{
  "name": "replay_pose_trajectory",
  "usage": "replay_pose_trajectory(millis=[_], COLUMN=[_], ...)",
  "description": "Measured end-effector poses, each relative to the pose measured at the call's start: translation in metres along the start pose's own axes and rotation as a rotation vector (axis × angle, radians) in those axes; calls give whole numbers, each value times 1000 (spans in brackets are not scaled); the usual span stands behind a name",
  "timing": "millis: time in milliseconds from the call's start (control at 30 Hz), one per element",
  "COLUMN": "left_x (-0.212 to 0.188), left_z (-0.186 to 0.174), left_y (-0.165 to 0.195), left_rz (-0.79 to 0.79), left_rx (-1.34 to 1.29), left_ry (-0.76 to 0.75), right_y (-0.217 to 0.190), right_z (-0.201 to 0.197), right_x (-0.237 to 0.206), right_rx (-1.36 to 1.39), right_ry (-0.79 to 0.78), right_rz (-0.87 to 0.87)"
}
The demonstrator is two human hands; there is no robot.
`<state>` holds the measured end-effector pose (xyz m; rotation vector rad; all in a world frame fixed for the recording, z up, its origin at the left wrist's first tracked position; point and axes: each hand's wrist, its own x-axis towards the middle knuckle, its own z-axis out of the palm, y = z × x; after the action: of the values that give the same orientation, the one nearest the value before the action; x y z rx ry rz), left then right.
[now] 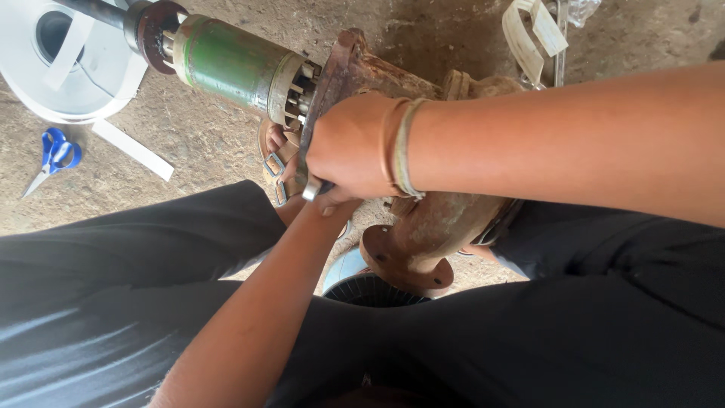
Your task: The person sits on the ground with a rusty water pump between their legs and works on it using wrenches, loosening and tightening bolts on the pump casing and reaching inside the pump housing. They pick up bolts and a socket from the ground and continue working on the pump assembly.
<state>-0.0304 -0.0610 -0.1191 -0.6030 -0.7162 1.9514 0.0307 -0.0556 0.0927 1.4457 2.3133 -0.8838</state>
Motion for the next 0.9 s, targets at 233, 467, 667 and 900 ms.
replay_pose_trajectory(millis=[233,467,667,900], left_x=[51,53,44,49], left_z=[24,35,50,47], left_y=[46,38,19,23], left_rz=[1498,1210,1426,1509], left_rx=[-1568,-1319,-2107,-2016], left_ry=[723,1261,706,870], right_y=[6,4,6,-1], right_z=[11,15,10,3], right_x=[17,31,29,16], right_rx=[-35,-29,-28,-48], right_ry=[102,165,136,97], right_rz=[-15,-19,8,60])
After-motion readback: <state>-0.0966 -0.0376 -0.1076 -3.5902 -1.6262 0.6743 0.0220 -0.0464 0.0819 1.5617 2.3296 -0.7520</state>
